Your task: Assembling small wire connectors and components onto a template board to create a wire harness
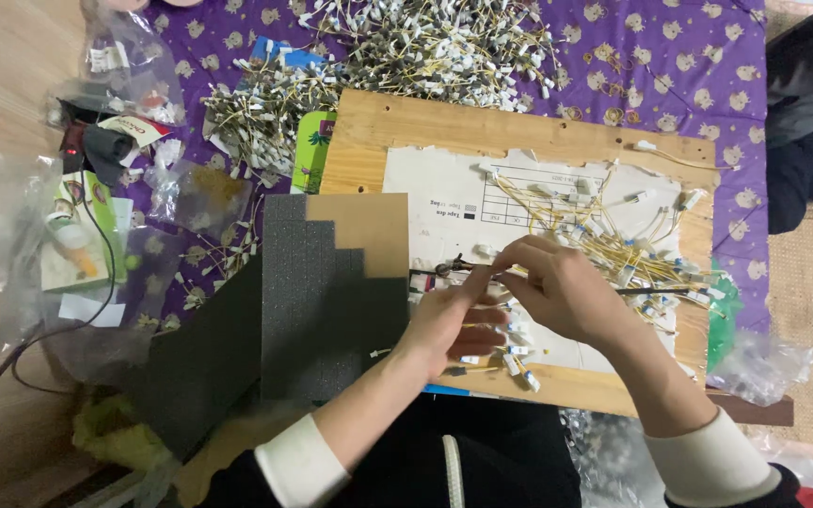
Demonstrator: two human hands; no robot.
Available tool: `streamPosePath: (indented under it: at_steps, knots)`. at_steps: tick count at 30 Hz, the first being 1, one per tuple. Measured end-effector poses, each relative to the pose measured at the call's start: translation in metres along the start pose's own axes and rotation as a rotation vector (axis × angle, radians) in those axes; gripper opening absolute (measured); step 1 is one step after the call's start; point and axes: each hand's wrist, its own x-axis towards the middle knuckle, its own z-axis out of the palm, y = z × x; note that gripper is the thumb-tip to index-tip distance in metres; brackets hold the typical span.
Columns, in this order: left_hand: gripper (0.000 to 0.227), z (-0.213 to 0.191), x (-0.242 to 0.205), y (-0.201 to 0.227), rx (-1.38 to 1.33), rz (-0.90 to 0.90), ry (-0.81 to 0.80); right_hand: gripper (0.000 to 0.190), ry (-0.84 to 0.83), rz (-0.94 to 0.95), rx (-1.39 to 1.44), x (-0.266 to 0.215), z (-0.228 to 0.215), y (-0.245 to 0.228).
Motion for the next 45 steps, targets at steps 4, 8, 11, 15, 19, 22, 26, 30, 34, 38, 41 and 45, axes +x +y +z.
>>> streamPosePath:
  at_steps: [4,8,11,15,19,22,26,30,34,38,41,45]
  knots:
    - [0.050,-0.011,-0.015,0.007,0.192,-0.032,-0.194,0.010,0.155,-0.128,0.039,0.000,0.006,0.000]
    - [0.055,-0.013,-0.031,0.028,0.120,0.042,-0.292,0.010,0.343,-0.184,0.095,-0.002,0.002,-0.016]
    - [0.064,-0.010,-0.039,0.041,0.056,0.089,-0.312,0.011,0.371,-0.235,0.095,-0.010,-0.007,-0.032]
    - [0.076,-0.015,-0.031,0.049,0.042,0.085,-0.388,0.010,0.312,-0.317,0.061,-0.017,-0.018,-0.054]
    - [0.067,-0.016,-0.040,0.056,0.107,0.083,-0.395,0.008,0.326,-0.329,-0.057,-0.020,-0.015,-0.057]
    - [0.044,-0.015,-0.042,0.053,0.177,0.151,-0.369,0.008,0.364,-0.314,-0.037,-0.021,-0.012,-0.058]
    - [0.045,-0.019,-0.027,0.037,0.197,0.293,-0.309,0.009,0.392,-0.222,0.189,-0.026,-0.009,-0.060]
    - [0.058,-0.013,-0.028,0.038,0.141,0.331,-0.196,0.016,0.458,-0.234,0.248,-0.031,-0.007,-0.065]
    - [0.039,-0.016,-0.025,0.032,-0.028,0.300,-0.220,0.016,0.532,-0.324,0.077,-0.033,-0.008,-0.073]
    - [0.051,-0.020,-0.028,0.036,-0.135,0.273,-0.316,0.015,0.481,-0.295,0.085,-0.035,-0.005,-0.070]
    - [0.059,-0.017,-0.039,0.041,-0.007,0.394,-0.375,0.007,0.404,-0.130,0.234,-0.040,-0.007,-0.069]
    - [0.066,-0.019,-0.043,0.038,0.153,0.601,-0.426,0.006,0.312,0.064,0.428,-0.042,-0.014,-0.075]
